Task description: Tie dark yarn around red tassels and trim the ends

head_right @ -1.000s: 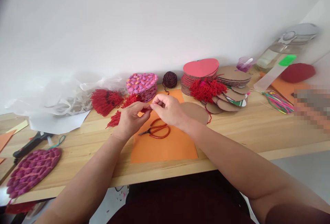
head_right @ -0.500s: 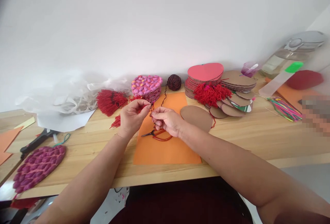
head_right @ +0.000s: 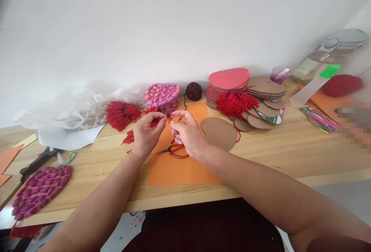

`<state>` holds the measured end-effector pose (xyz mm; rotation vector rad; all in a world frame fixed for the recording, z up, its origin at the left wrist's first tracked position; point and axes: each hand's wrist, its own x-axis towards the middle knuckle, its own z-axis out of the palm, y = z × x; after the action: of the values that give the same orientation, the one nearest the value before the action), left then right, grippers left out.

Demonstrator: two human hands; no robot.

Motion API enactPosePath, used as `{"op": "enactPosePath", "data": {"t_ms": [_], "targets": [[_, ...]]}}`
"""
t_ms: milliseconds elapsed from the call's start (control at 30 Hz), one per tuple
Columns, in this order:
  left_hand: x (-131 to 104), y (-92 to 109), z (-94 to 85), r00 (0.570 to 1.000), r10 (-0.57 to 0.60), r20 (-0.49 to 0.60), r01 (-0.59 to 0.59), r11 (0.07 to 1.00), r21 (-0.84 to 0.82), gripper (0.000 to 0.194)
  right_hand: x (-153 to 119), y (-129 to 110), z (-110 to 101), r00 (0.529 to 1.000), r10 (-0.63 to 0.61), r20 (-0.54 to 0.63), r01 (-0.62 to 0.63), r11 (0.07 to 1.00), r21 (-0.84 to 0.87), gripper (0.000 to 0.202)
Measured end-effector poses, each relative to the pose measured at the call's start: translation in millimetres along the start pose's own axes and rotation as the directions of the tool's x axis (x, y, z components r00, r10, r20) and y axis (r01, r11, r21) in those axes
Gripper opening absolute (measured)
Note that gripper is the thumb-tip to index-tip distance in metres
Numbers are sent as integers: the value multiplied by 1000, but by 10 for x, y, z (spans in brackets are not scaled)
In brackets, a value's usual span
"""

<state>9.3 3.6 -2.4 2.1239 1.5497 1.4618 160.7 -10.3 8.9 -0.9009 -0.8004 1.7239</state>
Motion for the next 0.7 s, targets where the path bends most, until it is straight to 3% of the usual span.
{"op": "enactPosePath", "data": {"t_ms": [300, 700], "targets": [[-9, -18, 1, 1000, 14, 12, -14, 1000, -22, 8, 23, 4, -10, 999, 35, 32, -32, 996, -89, 24], [-33, -2, 12, 993, 82, 82, -77, 995, -57, 10, 79, -8, -36, 993, 22, -116, -26, 999, -34, 25]]}}
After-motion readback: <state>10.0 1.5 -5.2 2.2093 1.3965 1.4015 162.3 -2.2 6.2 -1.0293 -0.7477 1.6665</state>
